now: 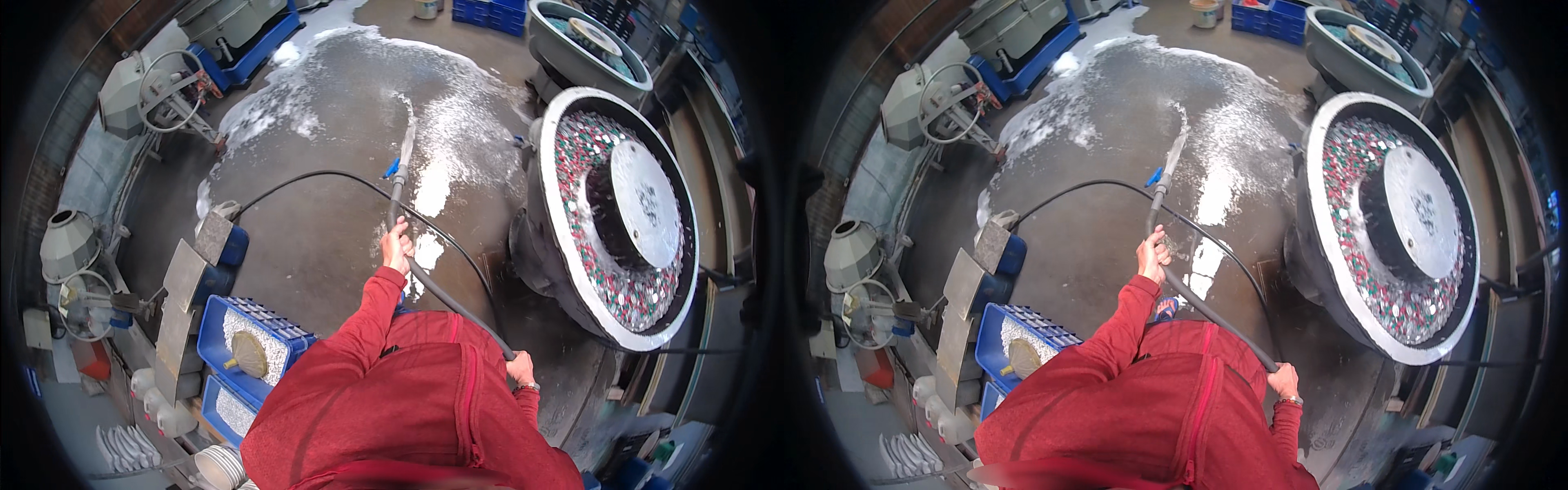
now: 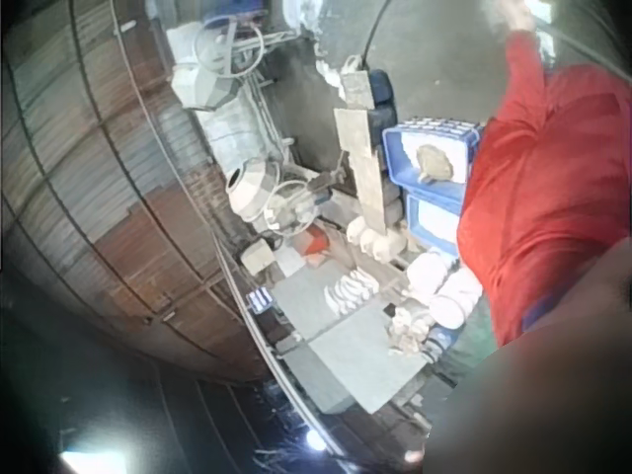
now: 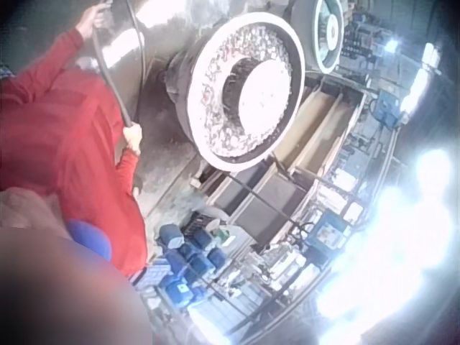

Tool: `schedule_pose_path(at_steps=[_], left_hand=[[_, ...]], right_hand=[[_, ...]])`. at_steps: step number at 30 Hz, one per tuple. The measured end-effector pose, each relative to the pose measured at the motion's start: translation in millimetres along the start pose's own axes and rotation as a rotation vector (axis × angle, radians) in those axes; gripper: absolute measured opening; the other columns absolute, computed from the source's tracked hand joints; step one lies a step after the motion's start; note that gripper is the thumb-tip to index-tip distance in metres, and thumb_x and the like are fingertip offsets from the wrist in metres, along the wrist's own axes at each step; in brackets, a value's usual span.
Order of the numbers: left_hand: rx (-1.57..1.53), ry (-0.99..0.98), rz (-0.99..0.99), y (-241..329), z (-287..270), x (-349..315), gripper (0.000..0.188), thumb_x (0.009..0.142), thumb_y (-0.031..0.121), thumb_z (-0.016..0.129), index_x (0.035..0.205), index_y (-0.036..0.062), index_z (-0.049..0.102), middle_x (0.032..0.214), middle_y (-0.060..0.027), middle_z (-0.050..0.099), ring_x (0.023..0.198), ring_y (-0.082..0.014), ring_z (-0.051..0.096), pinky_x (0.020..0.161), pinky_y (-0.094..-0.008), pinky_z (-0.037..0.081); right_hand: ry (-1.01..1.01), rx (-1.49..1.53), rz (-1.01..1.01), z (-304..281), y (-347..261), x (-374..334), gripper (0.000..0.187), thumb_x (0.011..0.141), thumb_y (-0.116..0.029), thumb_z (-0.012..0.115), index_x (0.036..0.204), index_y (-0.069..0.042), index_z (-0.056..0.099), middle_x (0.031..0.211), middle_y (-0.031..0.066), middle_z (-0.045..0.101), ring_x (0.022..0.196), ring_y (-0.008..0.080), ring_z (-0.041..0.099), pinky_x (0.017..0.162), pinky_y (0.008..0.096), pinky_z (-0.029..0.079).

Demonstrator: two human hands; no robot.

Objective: The person uses a hose to spray water into a rotating tumbler filled with bottles and cleaning media. They rinse the contents and the surrounding floor area while another person stands nearby.

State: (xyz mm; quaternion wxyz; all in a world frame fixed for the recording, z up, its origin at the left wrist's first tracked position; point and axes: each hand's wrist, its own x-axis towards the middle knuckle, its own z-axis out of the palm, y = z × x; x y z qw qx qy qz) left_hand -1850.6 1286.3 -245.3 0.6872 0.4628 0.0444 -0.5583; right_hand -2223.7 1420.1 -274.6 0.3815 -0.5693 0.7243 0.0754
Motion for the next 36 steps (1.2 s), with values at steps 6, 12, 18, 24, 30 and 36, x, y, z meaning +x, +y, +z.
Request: schedule_pose_path(at_steps=[6,12,18,24,30,36], left_hand=[[0.130,0.009,-0.159,-51.4,5.3,-38.2,0.022,0.081,0.015,0.053,0.100,0.0058,0.050,0.046,0.0085,0.021,0.035,-0.0041,0.020,0.034,-0.0211,0.018],[0.237,-0.030,-0.283,-99.0,-17.1,-105.7,0.015,0.080,0.017,0.055,0.091,0.0075,0.050,0.046,0.0086,0.023,0.034,-0.0050,0.021,0.034,-0.0215,0.020],[0.278,-0.157,-0.467,-115.0,-49.4,-146.8,0.021,0.086,0.017,0.050,0.104,0.0066,0.049,0.049,0.0087,0.022,0.038,-0.0034,0.021,0.037,-0.0199,0.020],[0.319,-0.124,-0.505,-110.3,-71.2,-154.7,0.021,0.084,0.016,0.053,0.100,0.0032,0.048,0.050,0.0066,0.023,0.041,-0.0049,0.023,0.040,-0.0207,0.023],[0.286,-0.142,-0.487,-103.7,-96.8,-175.6,0.021,0.083,0.018,0.054,0.099,0.0060,0.048,0.050,0.0073,0.024,0.040,-0.0041,0.024,0.039,-0.0204,0.024],[0.119,-0.071,-0.371,-101.6,-136.6,-244.8,0.020,0.084,0.019,0.054,0.099,0.0079,0.049,0.051,0.0069,0.024,0.040,-0.0041,0.025,0.039,-0.0205,0.023]], right_hand=[[-0.037,0.103,-0.011,14.7,76.1,-12.2,0.032,0.063,-0.022,0.061,0.091,-0.008,0.065,0.086,0.0213,0.061,0.088,0.0347,0.057,0.077,0.0379,0.045],[-0.094,0.041,-0.060,31.5,145.2,-38.1,0.033,0.061,-0.019,0.066,0.092,-0.006,0.063,0.087,0.0215,0.060,0.090,0.0345,0.057,0.079,0.0379,0.045],[-0.211,-0.110,-0.035,52.2,198.5,-51.4,0.045,0.059,-0.021,0.071,0.101,-0.008,0.061,0.099,0.0177,0.059,0.099,0.0306,0.054,0.088,0.0364,0.042],[-0.065,-0.131,-0.102,98.5,210.0,-46.2,0.039,0.058,-0.020,0.070,0.096,-0.011,0.064,0.096,0.0147,0.061,0.096,0.0291,0.056,0.083,0.0361,0.044],[0.000,-0.130,-0.061,120.4,194.8,-64.1,0.035,0.064,-0.023,0.067,0.097,-0.014,0.060,0.100,0.0093,0.056,0.103,0.0271,0.049,0.083,0.0412,0.042],[0.324,0.101,-0.212,139.6,189.5,-90.0,0.031,0.059,-0.002,0.057,0.088,-0.012,0.058,0.096,0.0101,0.053,0.100,0.0294,0.047,0.084,0.0388,0.040]])
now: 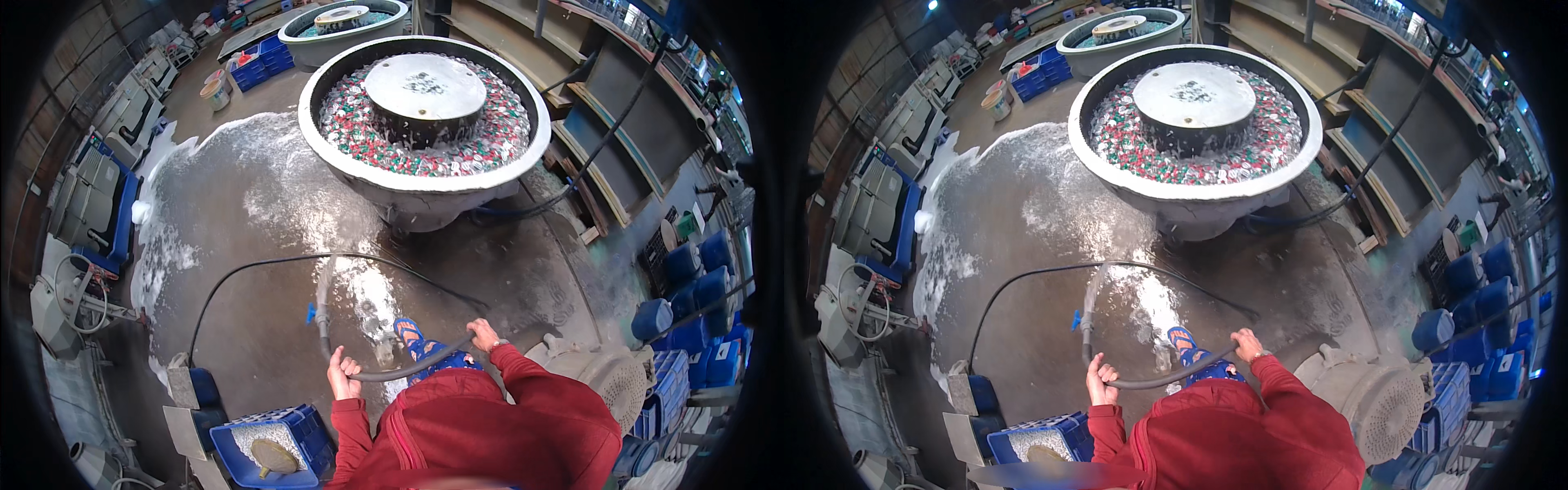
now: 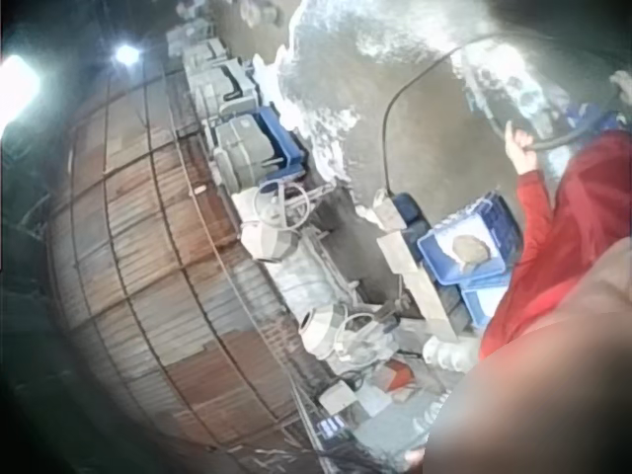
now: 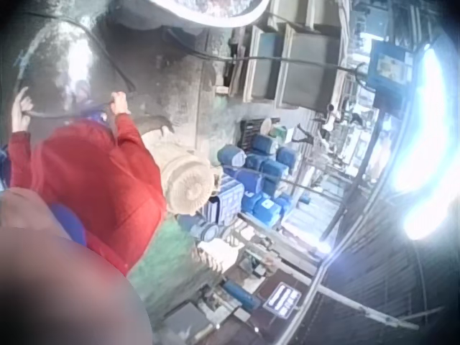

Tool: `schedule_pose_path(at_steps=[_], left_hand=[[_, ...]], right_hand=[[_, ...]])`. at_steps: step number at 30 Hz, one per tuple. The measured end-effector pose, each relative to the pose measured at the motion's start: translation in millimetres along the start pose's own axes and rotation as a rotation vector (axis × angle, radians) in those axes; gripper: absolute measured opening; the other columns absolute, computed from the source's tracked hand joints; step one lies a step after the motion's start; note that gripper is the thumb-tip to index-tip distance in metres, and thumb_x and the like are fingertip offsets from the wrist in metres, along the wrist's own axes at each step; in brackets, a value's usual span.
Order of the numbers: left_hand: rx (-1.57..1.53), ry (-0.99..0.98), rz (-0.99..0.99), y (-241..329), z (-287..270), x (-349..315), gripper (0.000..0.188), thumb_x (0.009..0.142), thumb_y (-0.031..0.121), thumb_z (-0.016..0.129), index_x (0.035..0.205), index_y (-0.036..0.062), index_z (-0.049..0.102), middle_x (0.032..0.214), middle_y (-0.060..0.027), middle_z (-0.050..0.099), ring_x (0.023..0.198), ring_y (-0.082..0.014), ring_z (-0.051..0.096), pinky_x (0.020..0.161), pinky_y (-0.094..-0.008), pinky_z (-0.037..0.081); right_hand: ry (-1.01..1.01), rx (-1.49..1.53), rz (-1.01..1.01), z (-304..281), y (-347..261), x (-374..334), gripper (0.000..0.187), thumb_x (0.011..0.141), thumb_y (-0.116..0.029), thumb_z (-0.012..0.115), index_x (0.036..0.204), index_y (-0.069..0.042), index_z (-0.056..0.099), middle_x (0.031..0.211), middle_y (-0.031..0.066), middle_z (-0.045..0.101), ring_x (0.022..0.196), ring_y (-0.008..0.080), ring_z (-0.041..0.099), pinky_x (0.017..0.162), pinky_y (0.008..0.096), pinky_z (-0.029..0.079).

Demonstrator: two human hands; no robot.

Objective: The person uses a hose to spray water into a rotating tumbler filled with bottles and cleaning media. They rinse the contents and the surrounding floor area while another person stands nearby.

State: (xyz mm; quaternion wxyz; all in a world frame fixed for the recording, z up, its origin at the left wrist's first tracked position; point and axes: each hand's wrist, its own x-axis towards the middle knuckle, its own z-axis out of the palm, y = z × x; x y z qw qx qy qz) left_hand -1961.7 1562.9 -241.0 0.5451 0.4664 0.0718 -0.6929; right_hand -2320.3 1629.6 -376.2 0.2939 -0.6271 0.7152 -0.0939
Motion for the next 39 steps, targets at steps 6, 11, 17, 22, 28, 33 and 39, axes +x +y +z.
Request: schedule_pose_path(at_steps=[6,11,17,22,28,33,39], left_hand=[[0.118,-0.178,0.169,7.0,-1.5,-37.5,0.025,0.084,0.027,0.056,0.100,0.0088,0.050,0.051,0.0088,0.022,0.040,-0.0025,0.021,0.038,-0.0195,0.019],[0.233,-0.182,0.201,-8.9,21.7,-85.4,0.026,0.083,0.026,0.058,0.101,0.0087,0.048,0.050,0.0088,0.024,0.040,-0.0019,0.023,0.037,-0.0186,0.019],[0.210,-0.241,0.176,-57.6,48.5,-137.3,0.016,0.085,0.015,0.054,0.099,0.0104,0.048,0.051,0.0073,0.030,0.039,-0.0029,0.027,0.036,-0.0187,0.024],[0.164,-0.387,0.102,-93.7,80.7,-151.5,0.016,0.086,0.014,0.052,0.100,0.0107,0.047,0.051,0.0065,0.030,0.039,-0.0036,0.028,0.037,-0.0185,0.026],[0.124,-0.374,0.202,-156.0,134.1,-160.5,0.017,0.086,0.018,0.054,0.099,0.0110,0.046,0.052,0.0078,0.028,0.040,-0.0024,0.027,0.038,-0.0175,0.025],[0.103,-0.303,0.370,-186.5,171.5,-168.7,0.023,0.089,0.028,0.048,0.101,0.0090,0.045,0.052,0.0066,0.028,0.040,-0.0032,0.026,0.038,-0.0187,0.023],[0.107,-0.481,0.419,-215.2,217.9,-191.8,0.042,0.092,0.042,0.032,0.110,0.0040,0.039,0.052,0.0032,0.030,0.040,-0.0057,0.027,0.037,-0.0208,0.024]], right_hand=[[0.251,0.207,0.034,36.0,-21.7,-14.2,0.025,0.056,0.003,0.056,0.077,-0.009,0.061,0.092,0.0128,0.056,0.098,0.0304,0.049,0.086,0.0357,0.041],[-0.126,0.215,0.093,50.1,-31.6,-51.4,0.031,0.063,0.001,0.054,0.089,-0.011,0.064,0.090,0.0156,0.061,0.094,0.0308,0.054,0.084,0.0354,0.042],[-0.271,0.263,0.212,38.6,17.3,-73.6,0.042,0.064,-0.007,0.051,0.102,-0.019,0.063,0.097,0.0141,0.062,0.096,0.0286,0.057,0.085,0.0346,0.043],[-0.168,0.283,0.367,5.9,70.2,-82.3,0.035,0.066,-0.010,0.050,0.097,-0.018,0.065,0.096,0.0135,0.062,0.096,0.0284,0.057,0.084,0.0338,0.044],[-0.181,0.353,0.501,-32.7,163.5,-106.9,0.034,0.064,-0.007,0.054,0.094,-0.016,0.067,0.087,0.0123,0.065,0.086,0.0249,0.061,0.077,0.0321,0.047],[-0.229,0.388,0.626,-57.2,253.8,-151.5,0.028,0.065,-0.005,0.055,0.090,-0.010,0.066,0.069,0.0083,0.063,0.057,0.0168,0.059,0.054,0.0309,0.047],[-0.233,0.479,0.806,-78.0,315.3,-181.9,0.019,0.070,-0.004,0.051,0.082,-0.010,0.065,0.064,0.0045,0.060,0.051,0.0132,0.054,0.042,0.0297,0.041]])
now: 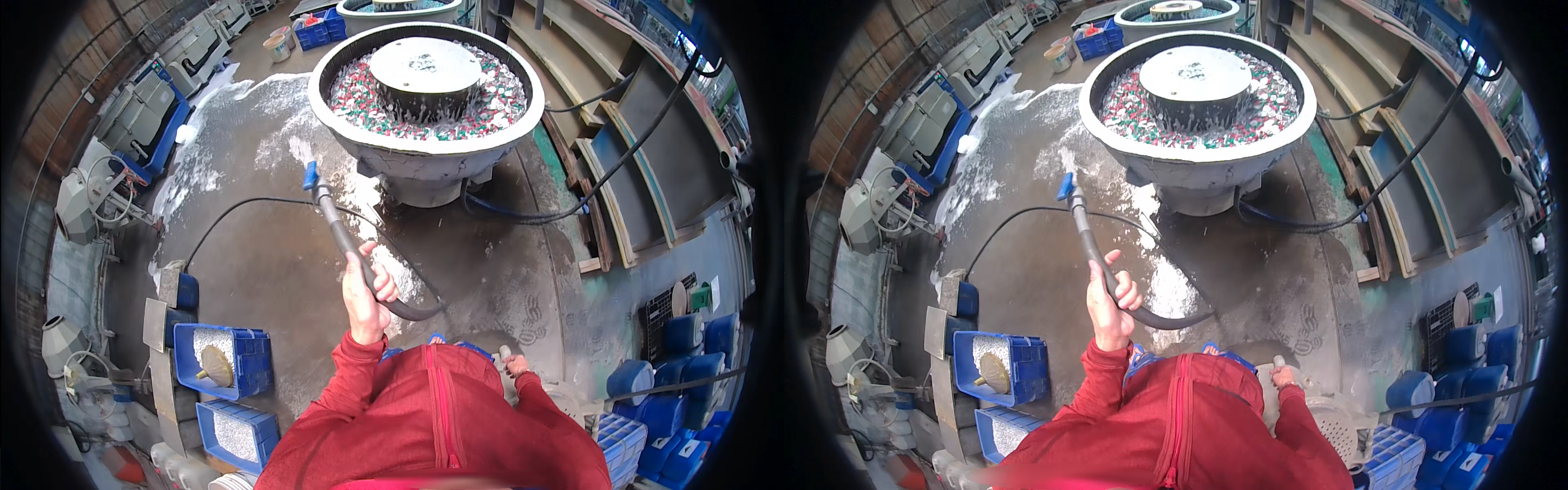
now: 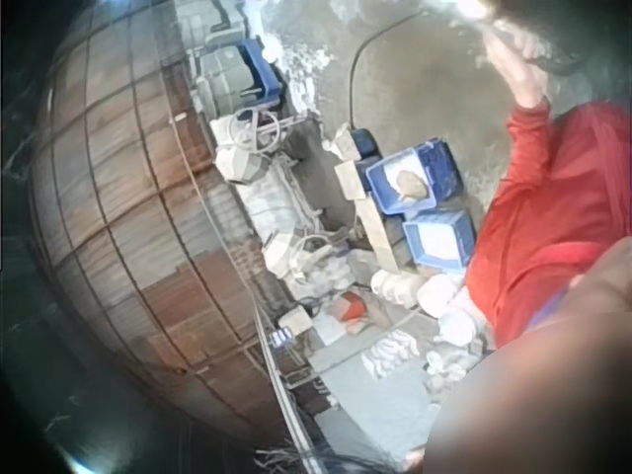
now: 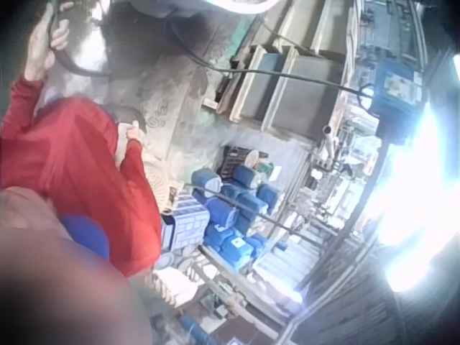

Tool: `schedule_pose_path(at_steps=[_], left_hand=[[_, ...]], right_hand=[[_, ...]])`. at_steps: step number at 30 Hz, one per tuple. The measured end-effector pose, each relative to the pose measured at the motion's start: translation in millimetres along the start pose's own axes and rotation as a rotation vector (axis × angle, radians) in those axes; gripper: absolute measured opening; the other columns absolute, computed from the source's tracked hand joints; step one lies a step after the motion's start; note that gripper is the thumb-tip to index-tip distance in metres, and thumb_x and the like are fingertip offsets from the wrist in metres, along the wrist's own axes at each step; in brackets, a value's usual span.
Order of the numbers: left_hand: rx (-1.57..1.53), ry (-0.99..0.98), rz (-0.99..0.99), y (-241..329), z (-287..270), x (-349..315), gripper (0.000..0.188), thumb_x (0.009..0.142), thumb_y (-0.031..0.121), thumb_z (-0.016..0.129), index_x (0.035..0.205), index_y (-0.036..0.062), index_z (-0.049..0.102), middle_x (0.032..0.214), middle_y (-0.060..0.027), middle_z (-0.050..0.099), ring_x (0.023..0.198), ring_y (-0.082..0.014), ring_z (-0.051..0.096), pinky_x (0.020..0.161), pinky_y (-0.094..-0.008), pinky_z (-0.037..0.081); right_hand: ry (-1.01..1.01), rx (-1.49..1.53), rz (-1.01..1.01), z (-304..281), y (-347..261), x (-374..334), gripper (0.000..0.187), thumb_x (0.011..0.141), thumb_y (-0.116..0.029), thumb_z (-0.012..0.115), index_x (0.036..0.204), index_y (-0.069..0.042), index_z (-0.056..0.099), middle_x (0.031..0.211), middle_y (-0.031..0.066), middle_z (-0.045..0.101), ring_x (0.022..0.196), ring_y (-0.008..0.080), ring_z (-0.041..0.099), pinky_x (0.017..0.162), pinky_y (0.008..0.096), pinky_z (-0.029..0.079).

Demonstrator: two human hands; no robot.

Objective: The person uses a hose to spray water into a rotating tumbler filled with bottles and cleaning media. They rinse the contents and the surrounding floor area while another person stands nearby.

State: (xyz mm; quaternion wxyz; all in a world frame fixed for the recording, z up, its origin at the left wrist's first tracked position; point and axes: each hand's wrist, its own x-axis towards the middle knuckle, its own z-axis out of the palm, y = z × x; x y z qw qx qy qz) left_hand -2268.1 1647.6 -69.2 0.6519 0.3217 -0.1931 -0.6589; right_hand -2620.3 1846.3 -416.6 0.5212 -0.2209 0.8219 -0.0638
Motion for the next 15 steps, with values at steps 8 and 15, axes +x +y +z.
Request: schedule_pose_path(at_steps=[8,15], left_hand=[[0.009,-0.266,-0.262,-57.7,71.8,0.3,0.045,0.091,0.042,0.036,0.114,0.0037,0.035,0.053,0.0009,0.032,0.039,-0.0061,0.028,0.038,-0.0217,0.026],[0.004,-0.246,-0.379,-102.2,102.4,22.9,0.046,0.090,0.044,0.036,0.114,0.0045,0.037,0.053,0.0018,0.030,0.040,-0.0064,0.026,0.040,-0.0219,0.025]], right_hand=[[-0.083,0.324,-0.074,-8.3,-1.5,-5.4,0.032,0.072,0.002,0.040,0.095,-0.006,0.060,0.067,0.0059,0.058,0.051,0.0113,0.054,0.041,0.0248,0.041],[-0.005,0.332,-0.067,-2.1,37.8,-22.3,0.032,0.073,0.003,0.040,0.099,-0.005,0.057,0.066,0.0072,0.057,0.048,0.0131,0.052,0.039,0.0248,0.040]])
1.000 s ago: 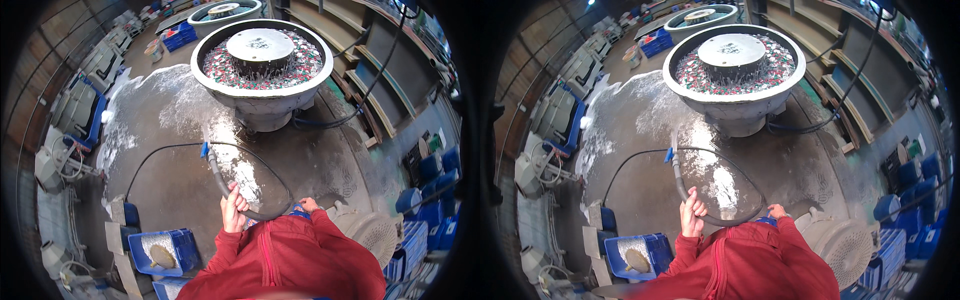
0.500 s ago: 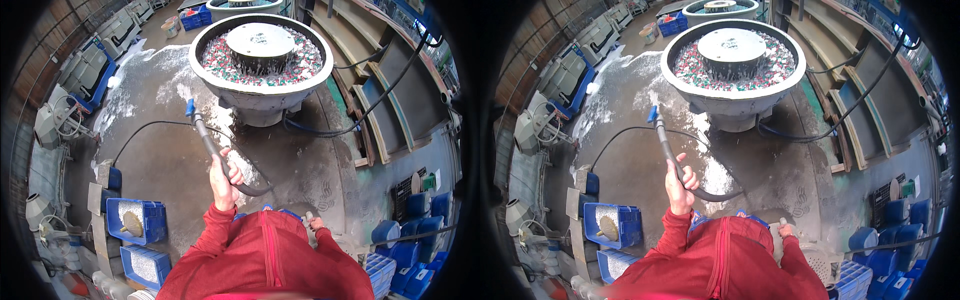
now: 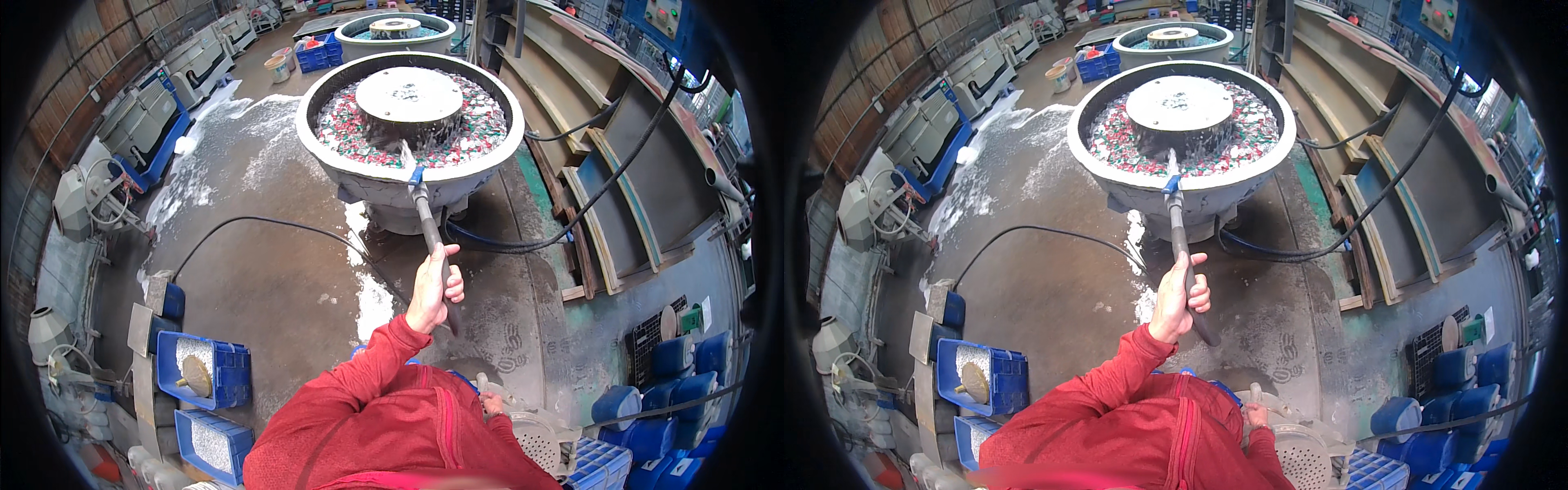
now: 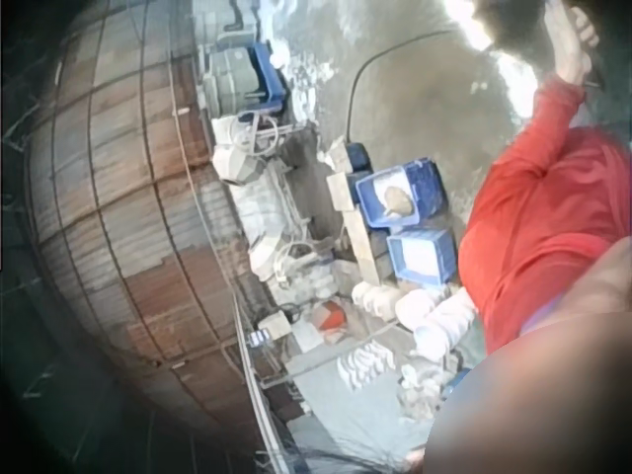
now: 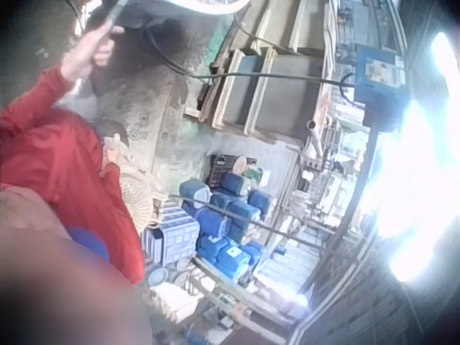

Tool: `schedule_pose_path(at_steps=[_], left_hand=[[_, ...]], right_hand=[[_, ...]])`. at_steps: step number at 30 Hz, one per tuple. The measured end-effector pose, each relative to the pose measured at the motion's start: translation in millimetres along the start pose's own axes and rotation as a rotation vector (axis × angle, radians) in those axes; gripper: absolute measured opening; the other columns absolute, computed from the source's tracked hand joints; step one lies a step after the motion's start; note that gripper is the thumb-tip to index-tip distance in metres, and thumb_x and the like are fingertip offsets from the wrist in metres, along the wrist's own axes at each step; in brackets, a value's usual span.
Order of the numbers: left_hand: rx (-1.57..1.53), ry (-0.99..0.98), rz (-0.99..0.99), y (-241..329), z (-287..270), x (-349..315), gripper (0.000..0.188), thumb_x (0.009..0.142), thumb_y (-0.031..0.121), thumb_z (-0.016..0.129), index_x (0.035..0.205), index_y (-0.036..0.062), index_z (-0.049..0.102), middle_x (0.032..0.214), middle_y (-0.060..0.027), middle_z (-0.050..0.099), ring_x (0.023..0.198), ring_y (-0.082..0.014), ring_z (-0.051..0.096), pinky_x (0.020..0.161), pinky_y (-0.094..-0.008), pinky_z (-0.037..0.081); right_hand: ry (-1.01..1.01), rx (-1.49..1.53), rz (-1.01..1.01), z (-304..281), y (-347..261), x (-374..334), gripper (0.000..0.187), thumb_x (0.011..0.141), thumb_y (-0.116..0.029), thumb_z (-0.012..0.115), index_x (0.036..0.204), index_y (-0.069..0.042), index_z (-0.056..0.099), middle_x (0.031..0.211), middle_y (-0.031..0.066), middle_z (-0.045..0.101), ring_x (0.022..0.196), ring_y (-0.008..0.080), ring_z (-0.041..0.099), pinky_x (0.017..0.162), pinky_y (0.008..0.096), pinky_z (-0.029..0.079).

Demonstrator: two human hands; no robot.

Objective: The person uses a hose to spray water into a rotating tumbler filled with bottles and cleaning media. They rinse the contents and the surrounding floor area while another person stands nearby.

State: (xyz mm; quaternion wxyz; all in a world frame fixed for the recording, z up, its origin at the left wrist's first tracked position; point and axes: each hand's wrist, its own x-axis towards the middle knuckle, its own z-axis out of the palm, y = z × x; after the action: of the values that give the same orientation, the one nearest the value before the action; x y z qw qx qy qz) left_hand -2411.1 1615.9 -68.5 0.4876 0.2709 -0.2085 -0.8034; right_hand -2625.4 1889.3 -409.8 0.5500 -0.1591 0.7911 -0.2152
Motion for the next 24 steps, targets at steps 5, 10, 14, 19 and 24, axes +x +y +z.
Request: schedule_pose_path(at_steps=[5,10,14,19,24], left_hand=[[-0.043,-0.021,-0.059,4.7,-3.6,24.3,0.048,0.090,0.045,0.037,0.115,0.0043,0.037,0.054,0.0032,0.028,0.041,-0.0061,0.024,0.041,-0.0221,0.024],[-0.026,-0.059,-0.088,24.3,-7.6,57.5,0.041,0.089,0.043,0.041,0.107,0.0068,0.043,0.053,0.0055,0.025,0.041,-0.0041,0.022,0.039,-0.0204,0.020],[-0.067,-0.075,-0.127,31.9,-1.8,99.5,0.039,0.089,0.043,0.040,0.104,0.0070,0.043,0.053,0.0032,0.028,0.042,-0.0060,0.026,0.041,-0.0216,0.023],[-0.128,-0.159,-0.184,31.4,2.2,146.8,0.034,0.089,0.042,0.043,0.097,0.0095,0.049,0.054,0.0036,0.030,0.042,-0.0059,0.028,0.042,-0.0214,0.025],[-0.160,-0.116,-0.218,26.5,14.1,186.7,0.034,0.088,0.042,0.045,0.096,0.0099,0.048,0.054,0.0039,0.029,0.043,-0.0053,0.028,0.041,-0.0207,0.025]], right_hand=[[0.061,0.157,0.169,-0.5,50.2,-13.3,0.035,0.069,0.007,0.042,0.099,-0.004,0.057,0.062,0.0103,0.057,0.045,0.0148,0.050,0.035,0.0268,0.037],[0.035,0.164,0.239,13.5,51.6,-13.3,0.025,0.070,0.004,0.047,0.090,-0.003,0.061,0.064,0.0118,0.060,0.044,0.0168,0.050,0.039,0.0297,0.039],[0.118,0.299,0.195,34.5,1.3,12.1,0.023,0.076,-0.002,0.044,0.090,-0.006,0.062,0.069,0.0085,0.061,0.048,0.0160,0.052,0.042,0.0286,0.041],[0.153,0.395,0.046,22.7,-63.1,38.1,0.024,0.078,-0.007,0.046,0.098,-0.010,0.059,0.077,0.0067,0.061,0.056,0.0130,0.055,0.047,0.0258,0.045],[0.239,0.477,0.076,6.4,-70.4,44.1,0.027,0.081,-0.006,0.042,0.103,-0.010,0.057,0.084,0.0082,0.062,0.062,0.0138,0.057,0.051,0.0263,0.048]])
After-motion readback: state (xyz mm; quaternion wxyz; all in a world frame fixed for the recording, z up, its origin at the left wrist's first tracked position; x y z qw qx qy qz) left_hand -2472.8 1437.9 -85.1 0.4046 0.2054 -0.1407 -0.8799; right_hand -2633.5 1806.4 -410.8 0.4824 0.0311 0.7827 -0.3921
